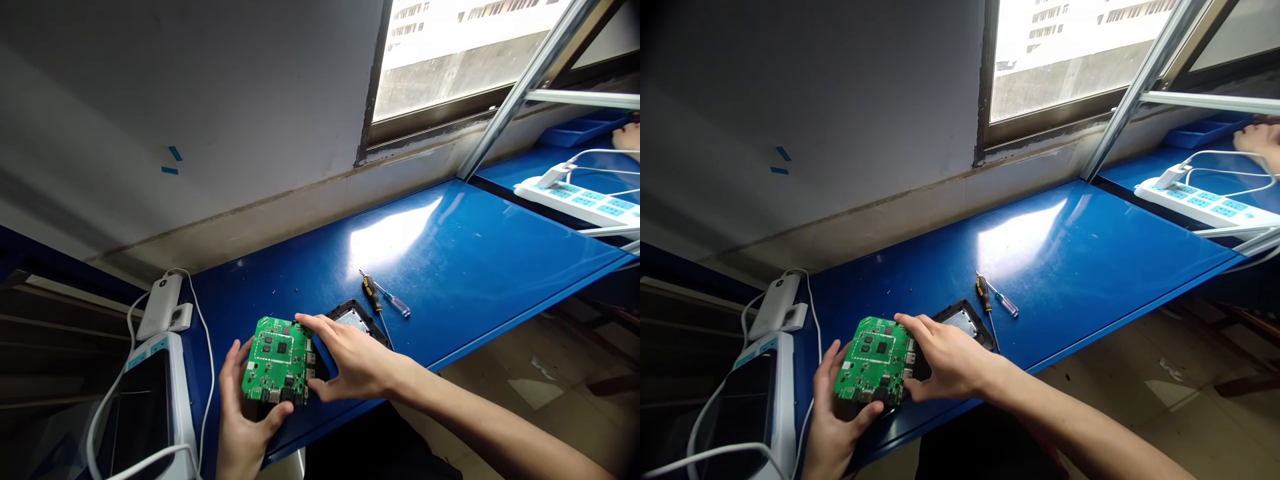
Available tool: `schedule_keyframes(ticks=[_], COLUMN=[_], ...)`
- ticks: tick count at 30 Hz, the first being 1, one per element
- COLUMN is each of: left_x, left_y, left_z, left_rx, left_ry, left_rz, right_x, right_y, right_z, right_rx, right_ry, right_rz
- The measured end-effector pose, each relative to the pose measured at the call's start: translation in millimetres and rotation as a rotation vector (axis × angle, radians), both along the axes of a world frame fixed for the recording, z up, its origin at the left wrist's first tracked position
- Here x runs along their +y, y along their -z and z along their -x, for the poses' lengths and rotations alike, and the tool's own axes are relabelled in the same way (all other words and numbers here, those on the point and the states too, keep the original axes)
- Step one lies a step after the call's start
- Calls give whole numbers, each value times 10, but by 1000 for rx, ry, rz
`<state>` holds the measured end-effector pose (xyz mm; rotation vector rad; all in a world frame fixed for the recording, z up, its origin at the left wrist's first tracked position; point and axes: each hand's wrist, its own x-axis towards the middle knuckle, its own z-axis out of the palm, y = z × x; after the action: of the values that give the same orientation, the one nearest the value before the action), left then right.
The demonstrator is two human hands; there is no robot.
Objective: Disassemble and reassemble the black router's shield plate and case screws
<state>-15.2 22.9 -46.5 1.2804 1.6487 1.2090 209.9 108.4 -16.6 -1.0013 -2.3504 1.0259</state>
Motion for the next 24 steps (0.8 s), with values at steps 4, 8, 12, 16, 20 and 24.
schedule_keyframes(ticks=[4, 8, 12, 16, 20, 24], left_x=[-53, -101, -71, -31, -32, -42], left_y=[176, 267, 300, 341, 388, 408], left_z=[102, 153, 192, 261, 308, 292], left_rx=[288, 478, 533, 558, 636, 690], left_ry=[-62, -25, 124, 203, 253, 239], left_rz=[-68, -73, 22, 100, 123, 99], right_x=[179, 304, 377, 426, 417, 386], right_y=[62, 86, 72, 41, 27, 34], right_z=[-25, -44, -18, -11, -38, -45], right_rx=[-124, -168, -189, -233, -260, -280], right_ry=[-39, -99, -161, -232, -283, -326], right_rz=[-61, -172, -287, -361, -415, -459])
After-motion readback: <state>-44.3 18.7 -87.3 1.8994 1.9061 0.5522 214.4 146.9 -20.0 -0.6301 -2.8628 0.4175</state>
